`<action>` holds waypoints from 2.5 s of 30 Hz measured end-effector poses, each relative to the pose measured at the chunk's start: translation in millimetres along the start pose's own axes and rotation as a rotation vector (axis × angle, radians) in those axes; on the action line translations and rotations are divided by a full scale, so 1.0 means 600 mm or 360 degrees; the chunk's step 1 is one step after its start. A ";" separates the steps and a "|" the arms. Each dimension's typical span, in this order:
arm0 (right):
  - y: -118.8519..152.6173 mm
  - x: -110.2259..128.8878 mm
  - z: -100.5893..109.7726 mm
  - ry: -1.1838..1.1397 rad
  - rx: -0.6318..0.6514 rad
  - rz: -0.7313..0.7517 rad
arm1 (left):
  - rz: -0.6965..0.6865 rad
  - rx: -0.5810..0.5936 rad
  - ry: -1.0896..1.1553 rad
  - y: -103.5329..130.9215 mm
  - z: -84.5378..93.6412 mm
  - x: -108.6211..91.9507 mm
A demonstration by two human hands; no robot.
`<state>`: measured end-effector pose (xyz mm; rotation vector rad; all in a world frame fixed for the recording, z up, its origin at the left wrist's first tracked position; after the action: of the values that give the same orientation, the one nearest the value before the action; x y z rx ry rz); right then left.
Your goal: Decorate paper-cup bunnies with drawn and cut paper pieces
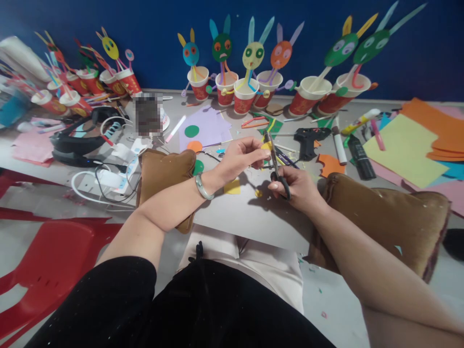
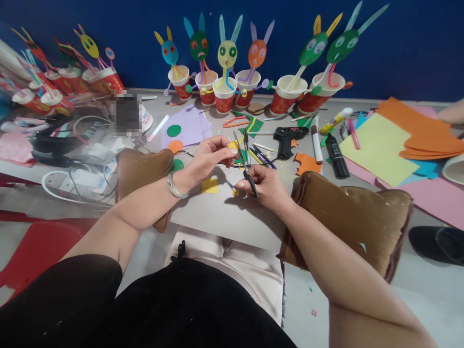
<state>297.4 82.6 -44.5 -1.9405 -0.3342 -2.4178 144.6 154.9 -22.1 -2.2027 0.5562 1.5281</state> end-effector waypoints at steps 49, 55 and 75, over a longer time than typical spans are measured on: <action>0.001 -0.001 0.001 0.0016 -0.0013 0.0007 | 0.0033 -0.0147 -0.0006 0.001 0.004 -0.005; 0.001 0.001 0.001 0.0027 -0.0006 0.0002 | 0.0027 -0.0188 0.0000 0.000 0.008 0.000; 0.000 0.000 -0.001 0.0019 0.0000 0.0003 | 0.0007 -0.0131 -0.0048 0.000 0.006 -0.002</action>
<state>297.0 82.5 -44.3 -1.9244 -0.3320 -2.4274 141.4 157.0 -22.4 -2.2362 0.4974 1.6105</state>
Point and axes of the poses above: each hand's wrist, its own y-axis away from the middle knuckle, its own z-axis out of the back of the hand, x = y × z, the point moved 6 cm from there along -y, towards the middle knuckle, and after that the axes turned 2 degrees about y, right-handed, at the moved point
